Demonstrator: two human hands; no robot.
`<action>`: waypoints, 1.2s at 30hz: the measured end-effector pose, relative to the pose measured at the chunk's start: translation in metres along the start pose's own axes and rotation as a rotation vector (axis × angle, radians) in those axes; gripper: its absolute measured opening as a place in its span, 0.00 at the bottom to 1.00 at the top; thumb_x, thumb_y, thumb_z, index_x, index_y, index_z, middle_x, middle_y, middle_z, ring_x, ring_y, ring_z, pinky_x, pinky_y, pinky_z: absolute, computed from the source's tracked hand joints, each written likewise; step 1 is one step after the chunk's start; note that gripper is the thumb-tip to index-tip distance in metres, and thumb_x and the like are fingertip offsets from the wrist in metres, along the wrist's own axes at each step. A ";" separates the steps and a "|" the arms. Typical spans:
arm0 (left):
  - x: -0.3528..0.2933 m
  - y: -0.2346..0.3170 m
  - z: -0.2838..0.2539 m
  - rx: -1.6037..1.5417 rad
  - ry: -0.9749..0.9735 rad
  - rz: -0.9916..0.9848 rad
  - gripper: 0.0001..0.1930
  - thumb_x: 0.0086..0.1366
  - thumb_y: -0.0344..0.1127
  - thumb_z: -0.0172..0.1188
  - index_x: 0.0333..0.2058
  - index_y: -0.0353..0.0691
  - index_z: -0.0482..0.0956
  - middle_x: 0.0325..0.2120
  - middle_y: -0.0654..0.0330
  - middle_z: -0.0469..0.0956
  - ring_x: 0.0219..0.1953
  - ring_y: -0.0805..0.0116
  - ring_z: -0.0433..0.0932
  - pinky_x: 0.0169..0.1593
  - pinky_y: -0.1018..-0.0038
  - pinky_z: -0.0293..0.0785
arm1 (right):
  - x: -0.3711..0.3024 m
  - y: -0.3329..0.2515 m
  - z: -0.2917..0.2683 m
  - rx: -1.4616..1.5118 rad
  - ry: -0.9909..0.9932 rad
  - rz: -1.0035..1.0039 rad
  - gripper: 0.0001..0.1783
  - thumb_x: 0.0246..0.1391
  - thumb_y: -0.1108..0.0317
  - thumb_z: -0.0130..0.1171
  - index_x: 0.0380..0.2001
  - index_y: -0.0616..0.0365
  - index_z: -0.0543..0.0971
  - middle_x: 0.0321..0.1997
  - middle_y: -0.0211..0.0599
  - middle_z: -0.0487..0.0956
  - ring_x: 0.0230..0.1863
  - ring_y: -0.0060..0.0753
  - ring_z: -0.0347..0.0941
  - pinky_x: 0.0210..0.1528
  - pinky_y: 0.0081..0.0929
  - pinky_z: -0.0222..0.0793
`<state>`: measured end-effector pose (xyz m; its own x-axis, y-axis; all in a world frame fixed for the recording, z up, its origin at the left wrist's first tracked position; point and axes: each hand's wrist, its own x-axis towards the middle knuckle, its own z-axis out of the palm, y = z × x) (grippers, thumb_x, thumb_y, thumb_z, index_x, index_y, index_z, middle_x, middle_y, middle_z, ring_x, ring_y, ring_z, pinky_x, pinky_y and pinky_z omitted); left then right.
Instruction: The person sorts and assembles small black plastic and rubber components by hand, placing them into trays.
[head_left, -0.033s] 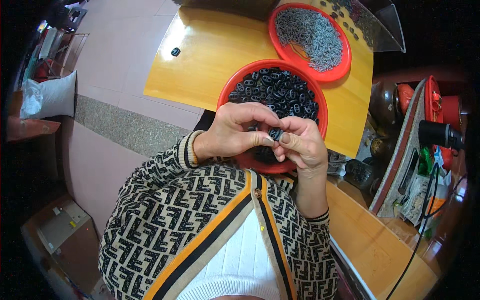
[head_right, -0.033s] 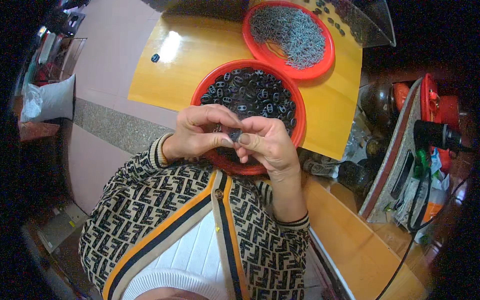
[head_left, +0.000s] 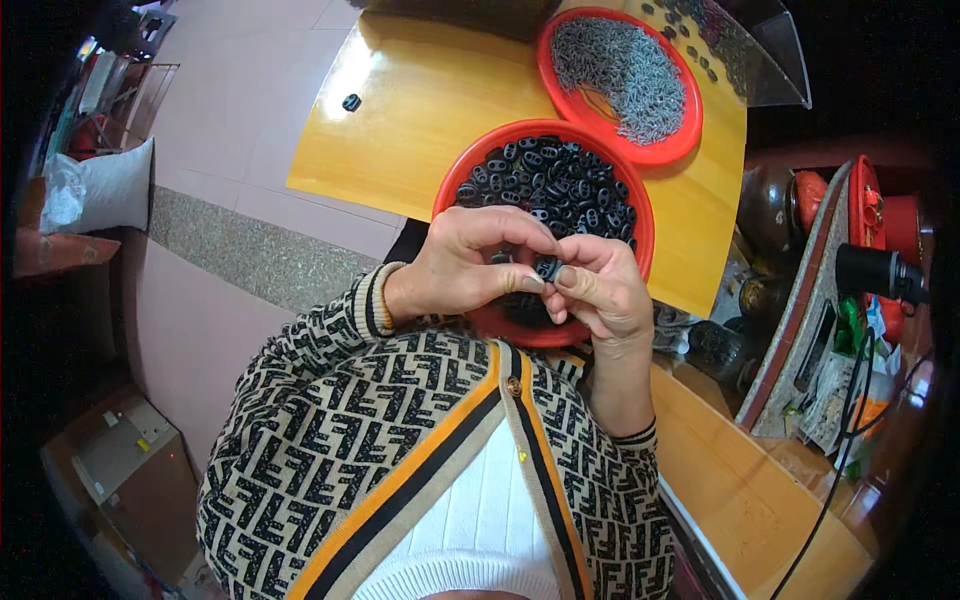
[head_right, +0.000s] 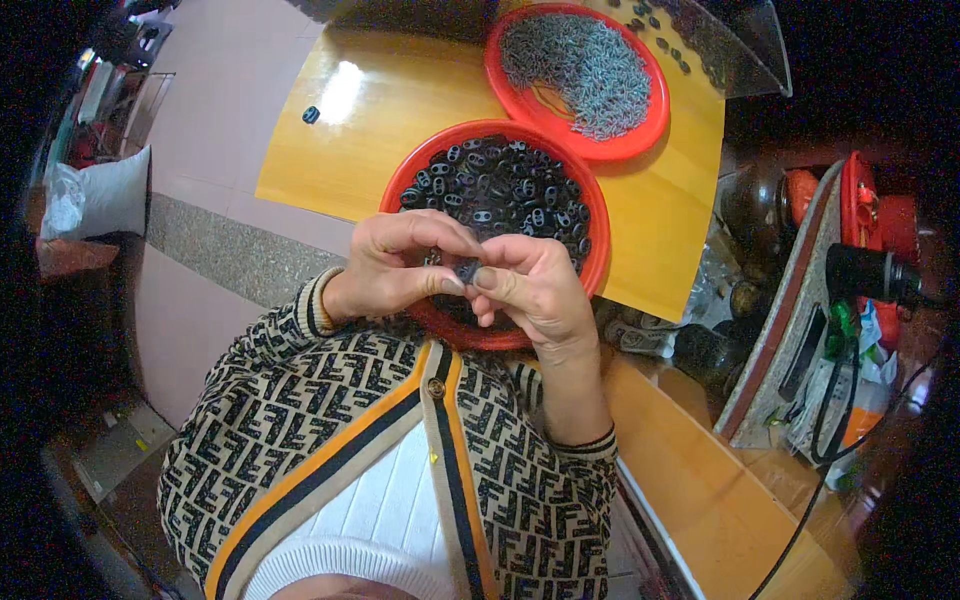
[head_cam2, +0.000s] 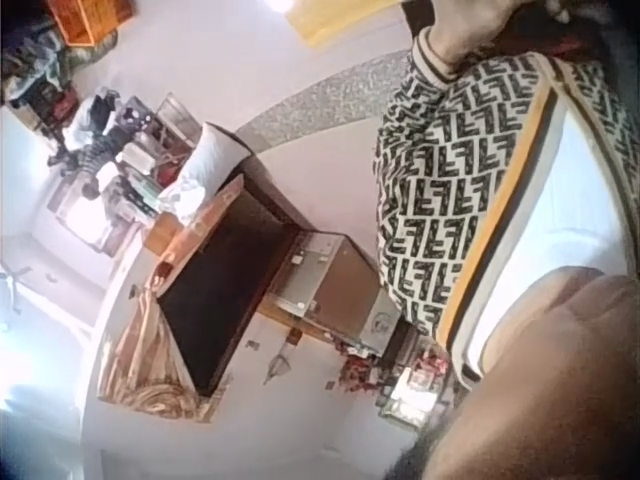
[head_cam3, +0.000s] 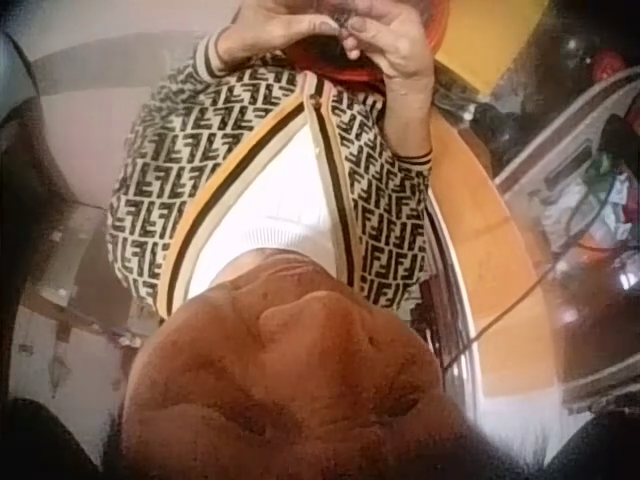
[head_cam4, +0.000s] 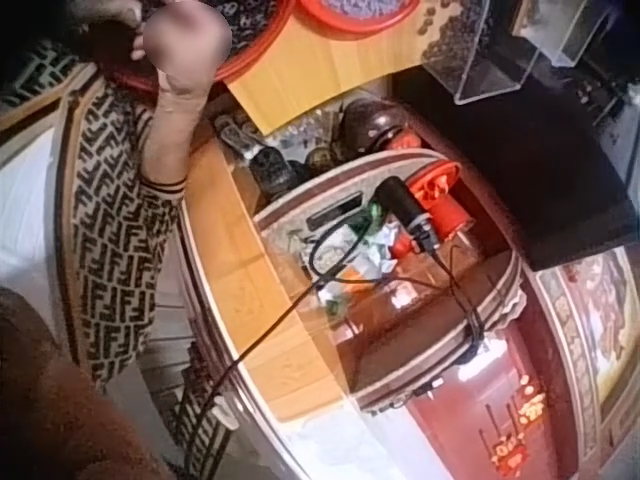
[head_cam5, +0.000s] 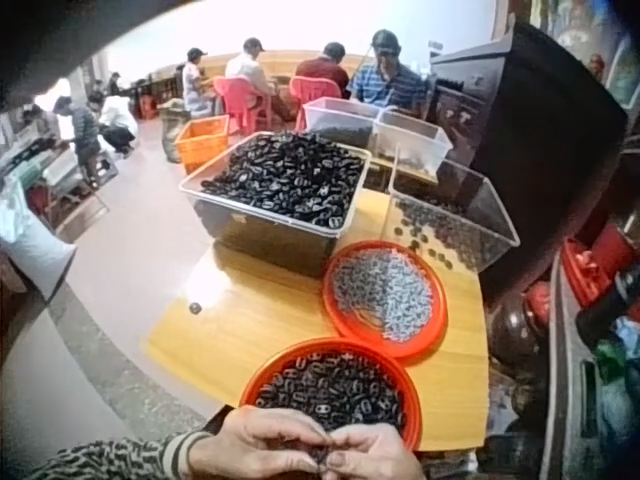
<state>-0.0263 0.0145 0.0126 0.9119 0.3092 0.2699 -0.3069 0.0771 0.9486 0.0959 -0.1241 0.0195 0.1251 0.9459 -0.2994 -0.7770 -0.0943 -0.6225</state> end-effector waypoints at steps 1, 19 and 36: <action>0.000 -0.001 0.000 0.067 0.001 0.043 0.11 0.46 0.21 0.62 0.31 0.31 0.74 0.30 0.57 0.74 0.31 0.74 0.73 0.33 0.80 0.70 | -0.001 0.000 0.000 -0.076 0.056 -0.004 0.08 0.46 0.74 0.57 0.30 0.68 0.73 0.23 0.37 0.75 0.20 0.21 0.71 0.21 0.15 0.69; -0.032 -0.011 -0.061 0.499 0.357 -0.094 0.09 0.50 0.25 0.58 0.33 0.31 0.74 0.25 0.60 0.75 0.26 0.76 0.70 0.31 0.81 0.68 | 0.049 -0.129 -0.002 -1.065 0.445 -0.563 0.08 0.47 0.69 0.55 0.29 0.62 0.76 0.24 0.31 0.76 0.22 0.22 0.69 0.27 0.17 0.65; 0.001 -0.014 -0.056 0.805 0.083 0.212 0.11 0.43 0.22 0.61 0.30 0.34 0.74 0.27 0.56 0.72 0.31 0.61 0.72 0.33 0.73 0.69 | 0.043 0.038 0.011 -1.935 0.403 -0.527 0.07 0.38 0.78 0.54 0.25 0.62 0.69 0.25 0.45 0.66 0.31 0.46 0.64 0.35 0.36 0.62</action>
<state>-0.0366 0.0667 -0.0102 0.8241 0.3123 0.4725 -0.1522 -0.6815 0.7158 0.0649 -0.0835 -0.0092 0.3840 0.9040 0.1881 0.8707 -0.2867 -0.3995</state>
